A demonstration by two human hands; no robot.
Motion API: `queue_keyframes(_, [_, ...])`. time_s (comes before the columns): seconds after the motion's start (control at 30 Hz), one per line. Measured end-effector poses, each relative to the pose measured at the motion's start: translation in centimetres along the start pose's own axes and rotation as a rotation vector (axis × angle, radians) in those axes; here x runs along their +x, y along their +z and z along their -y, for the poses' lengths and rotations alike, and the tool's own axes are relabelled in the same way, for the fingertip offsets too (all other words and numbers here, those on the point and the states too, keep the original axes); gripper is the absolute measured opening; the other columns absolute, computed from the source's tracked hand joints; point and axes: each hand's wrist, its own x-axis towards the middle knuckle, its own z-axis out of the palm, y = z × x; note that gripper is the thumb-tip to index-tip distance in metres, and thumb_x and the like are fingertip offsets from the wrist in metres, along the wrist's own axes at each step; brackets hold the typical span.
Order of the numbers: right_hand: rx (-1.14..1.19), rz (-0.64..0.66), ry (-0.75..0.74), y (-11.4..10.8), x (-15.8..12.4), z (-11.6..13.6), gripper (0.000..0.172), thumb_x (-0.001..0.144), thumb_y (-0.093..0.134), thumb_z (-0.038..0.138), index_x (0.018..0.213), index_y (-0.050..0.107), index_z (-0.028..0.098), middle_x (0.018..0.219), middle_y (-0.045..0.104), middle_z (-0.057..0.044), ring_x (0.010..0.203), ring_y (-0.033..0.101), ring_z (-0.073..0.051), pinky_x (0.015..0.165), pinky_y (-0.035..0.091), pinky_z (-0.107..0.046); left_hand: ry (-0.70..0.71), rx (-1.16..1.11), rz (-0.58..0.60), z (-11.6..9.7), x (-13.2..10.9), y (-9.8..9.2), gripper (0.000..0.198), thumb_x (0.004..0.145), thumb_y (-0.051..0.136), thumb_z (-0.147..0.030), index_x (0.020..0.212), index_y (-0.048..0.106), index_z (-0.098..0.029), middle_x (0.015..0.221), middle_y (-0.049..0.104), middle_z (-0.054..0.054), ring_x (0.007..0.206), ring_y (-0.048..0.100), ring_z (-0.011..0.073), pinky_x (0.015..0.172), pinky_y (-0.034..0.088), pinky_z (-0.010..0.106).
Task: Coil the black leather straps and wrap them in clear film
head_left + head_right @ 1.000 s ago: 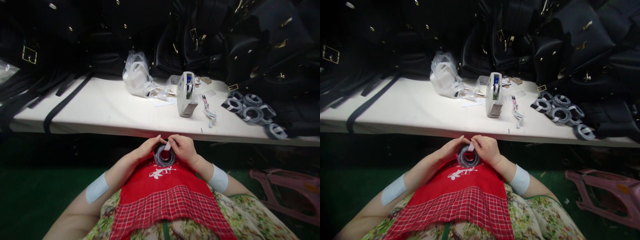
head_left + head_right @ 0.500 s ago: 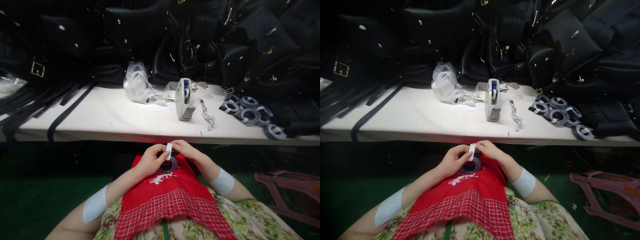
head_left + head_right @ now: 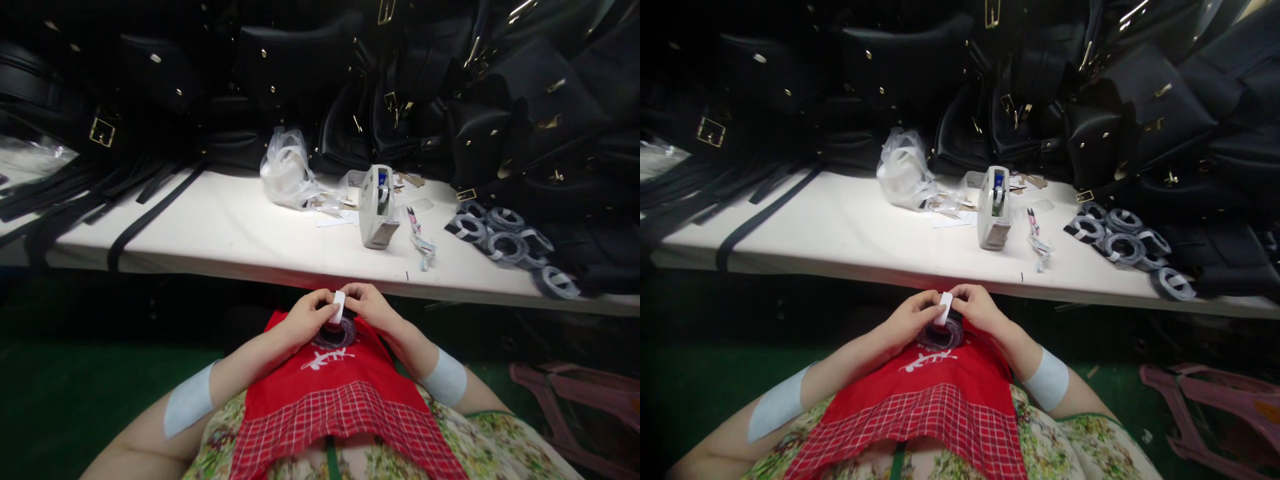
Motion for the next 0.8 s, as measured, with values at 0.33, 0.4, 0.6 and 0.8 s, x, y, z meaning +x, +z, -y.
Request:
queue_keyframes(0.33, [0.021,0.018,0.056,-0.8,-0.8,0.9,0.023,0.068,0.076,0.035,0.074,0.070,0.014,0.070,0.069,-0.002,0.063,0.059,-0.014,0.065,0.046,-0.028,0.109,0.051,-0.125,1.1,0.4,0.9,0.023,0.069,0.061,-0.018,0.088,0.048,-0.020,0.075,0.059,-0.002,0.066,0.055,0.0141,0.058,0.044,0.024])
queue_keyframes(0.4, [0.008,0.035,0.056,-1.1,-0.9,1.0,0.022,0.068,0.076,0.035,0.074,0.071,0.014,0.070,0.069,-0.002,0.062,0.058,-0.014,0.064,0.046,-0.028,0.068,-0.013,-0.136,1.2,0.6,1.0,0.030,0.066,0.061,-0.016,0.090,0.043,-0.021,0.073,0.056,-0.004,0.062,0.054,0.0130,0.054,0.042,0.023])
queue_keyframes(0.6, [-0.024,0.275,0.061,-2.3,-0.4,1.8,0.028,0.068,0.077,0.039,0.081,0.072,0.014,0.073,0.069,-0.002,0.067,0.059,-0.014,0.068,0.046,-0.028,0.040,-0.147,-0.020,1.2,0.6,1.4,0.035,0.066,0.064,-0.016,0.090,0.039,-0.022,0.072,0.055,-0.005,0.061,0.053,0.0106,0.055,0.040,0.021])
queue_keyframes(0.8, [-0.082,0.390,0.120,-2.9,-0.3,2.2,0.031,0.065,0.081,0.041,0.074,0.068,0.013,0.070,0.069,-0.002,0.063,0.059,-0.013,0.063,0.046,-0.027,0.068,0.020,0.203,0.8,0.8,0.4,0.032,0.068,0.069,-0.025,0.089,0.045,-0.020,0.073,0.058,-0.003,0.062,0.054,0.0119,0.056,0.040,0.022])
